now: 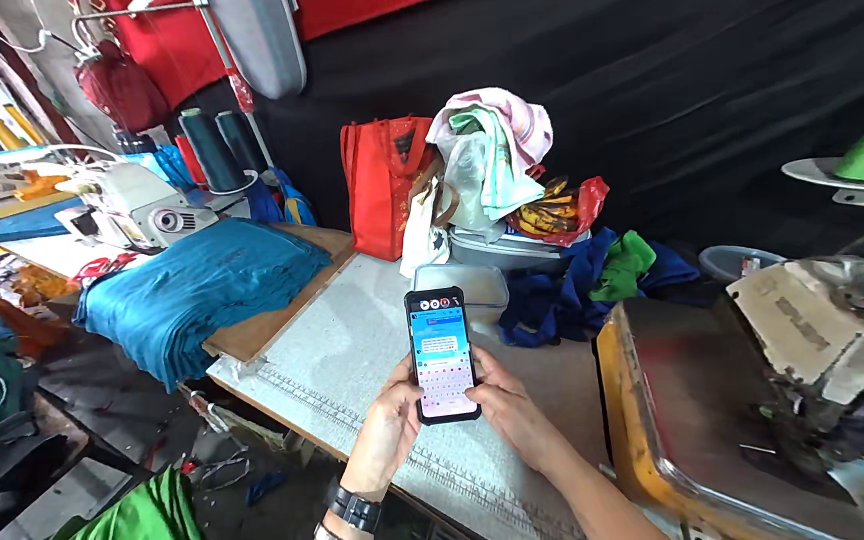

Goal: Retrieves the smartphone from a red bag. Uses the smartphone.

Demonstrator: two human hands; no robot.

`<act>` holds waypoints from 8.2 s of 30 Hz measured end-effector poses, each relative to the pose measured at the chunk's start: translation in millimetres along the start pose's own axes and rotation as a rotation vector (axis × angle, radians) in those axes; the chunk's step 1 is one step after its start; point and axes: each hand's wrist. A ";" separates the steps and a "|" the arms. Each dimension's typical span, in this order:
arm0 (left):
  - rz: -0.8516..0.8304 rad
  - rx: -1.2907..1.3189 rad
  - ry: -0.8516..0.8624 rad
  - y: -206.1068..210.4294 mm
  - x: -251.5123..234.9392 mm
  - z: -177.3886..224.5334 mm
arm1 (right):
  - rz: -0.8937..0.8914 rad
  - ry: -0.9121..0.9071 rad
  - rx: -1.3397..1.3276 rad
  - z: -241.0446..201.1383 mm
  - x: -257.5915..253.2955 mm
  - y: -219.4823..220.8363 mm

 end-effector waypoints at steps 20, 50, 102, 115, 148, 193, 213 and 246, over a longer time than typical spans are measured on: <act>-0.069 -0.192 -0.025 -0.3 5.7 7.1 | 0.041 0.001 0.003 -4.9 4.0 7.5; -0.023 -0.232 0.071 -3.7 13.1 -3.0 | -0.005 0.033 0.146 -12.9 8.3 11.6; -0.023 -0.238 0.055 -7.1 12.6 -4.3 | 0.013 0.052 0.278 -16.0 8.8 8.0; -0.031 -0.251 0.058 -7.0 12.9 -3.7 | 0.001 0.066 0.265 -15.9 7.7 6.5; -0.157 -0.271 0.032 -7.5 13.6 -1.4 | 0.052 0.003 0.197 -8.8 8.5 18.3; 0.074 -0.299 0.108 4.3 12.7 -6.0 | 0.013 -0.011 0.244 -10.8 10.6 16.7; 0.014 -0.246 0.056 -2.3 13.8 -3.0 | -0.046 0.007 0.263 -9.7 9.2 5.7; 0.058 -0.236 0.090 -0.4 13.7 -6.5 | -0.047 0.003 0.243 -12.6 10.4 8.2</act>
Point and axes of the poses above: each hand's wrist, its own x-axis away from the middle knuckle, its own y-axis out of the palm, z = x × y, and after that the axes turned 6 degrees about -z, right-handed
